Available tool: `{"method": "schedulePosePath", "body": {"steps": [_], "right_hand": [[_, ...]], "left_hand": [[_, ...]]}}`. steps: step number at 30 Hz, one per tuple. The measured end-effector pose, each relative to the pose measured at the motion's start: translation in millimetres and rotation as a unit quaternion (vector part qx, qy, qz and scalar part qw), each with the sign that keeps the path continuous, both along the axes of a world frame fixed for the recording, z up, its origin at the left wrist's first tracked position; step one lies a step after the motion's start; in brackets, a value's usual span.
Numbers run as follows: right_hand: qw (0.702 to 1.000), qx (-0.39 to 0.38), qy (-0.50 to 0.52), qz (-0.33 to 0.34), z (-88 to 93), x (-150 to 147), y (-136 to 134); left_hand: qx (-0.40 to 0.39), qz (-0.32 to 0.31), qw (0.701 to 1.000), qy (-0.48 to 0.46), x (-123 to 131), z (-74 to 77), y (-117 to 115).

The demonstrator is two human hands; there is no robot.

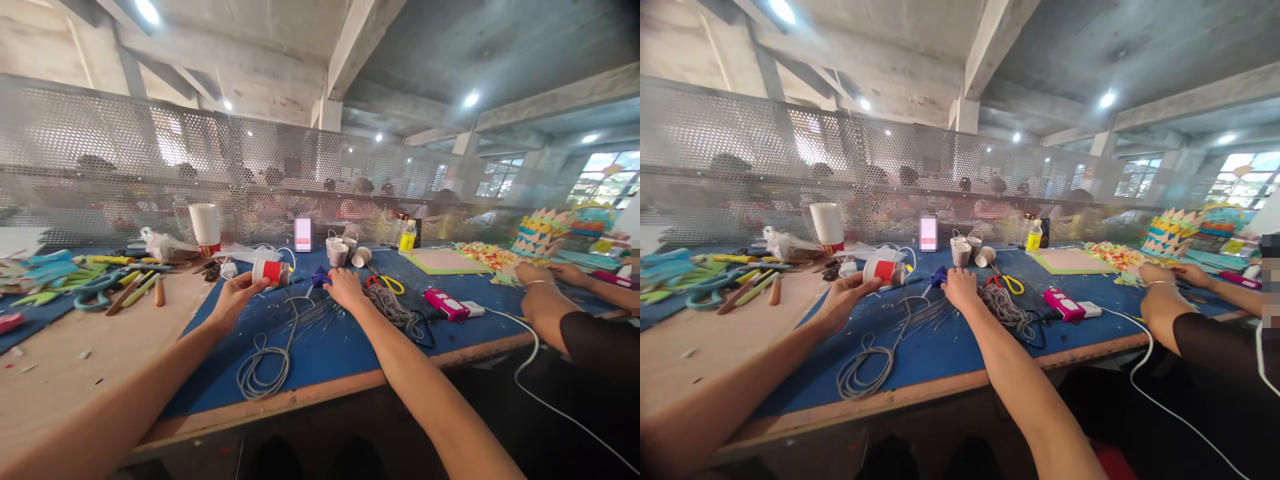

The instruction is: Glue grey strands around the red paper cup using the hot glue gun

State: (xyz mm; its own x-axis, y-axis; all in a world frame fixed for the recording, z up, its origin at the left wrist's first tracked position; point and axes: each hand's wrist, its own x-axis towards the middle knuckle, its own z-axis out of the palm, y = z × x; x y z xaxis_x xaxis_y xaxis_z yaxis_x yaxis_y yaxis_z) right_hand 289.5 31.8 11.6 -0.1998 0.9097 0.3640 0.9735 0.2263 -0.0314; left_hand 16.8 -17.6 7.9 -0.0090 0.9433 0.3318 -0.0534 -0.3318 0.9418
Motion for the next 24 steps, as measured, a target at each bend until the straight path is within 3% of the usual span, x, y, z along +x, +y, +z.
{"method": "schedulePosePath", "body": {"steps": [4,10,14,17,20,22,24], "right_hand": [[1.0,-0.006,-0.017,0.001,-5.8,-2,0],[1.0,0.018,-0.004,0.013,1.8,-4,-3],[0.993,0.049,0.109,0.02,4.2,-6,1],[0.961,0.073,0.26,0.055,3.5,-7,8],[0.9,0.07,0.41,0.128,5.0,-10,11],[0.864,0.064,0.473,0.161,8.4,-12,8],[0.851,0.066,0.491,0.172,12.9,-16,2]], "left_hand": [[-0.017,-0.021,1.0,-0.005,2,0.5,-2],[-0.013,-0.015,1.0,-0.007,0,-1.2,0],[0.003,-0.003,1.0,-0.005,0,-0.4,0],[-0.004,-0.009,1.0,-0.01,0,-0.5,0],[-0.007,-0.007,1.0,-0.004,1,0.0,-1],[-0.008,-0.008,1.0,0.004,2,1.1,-2],[-0.005,-0.005,1.0,0.013,3,2.6,-4]]}}
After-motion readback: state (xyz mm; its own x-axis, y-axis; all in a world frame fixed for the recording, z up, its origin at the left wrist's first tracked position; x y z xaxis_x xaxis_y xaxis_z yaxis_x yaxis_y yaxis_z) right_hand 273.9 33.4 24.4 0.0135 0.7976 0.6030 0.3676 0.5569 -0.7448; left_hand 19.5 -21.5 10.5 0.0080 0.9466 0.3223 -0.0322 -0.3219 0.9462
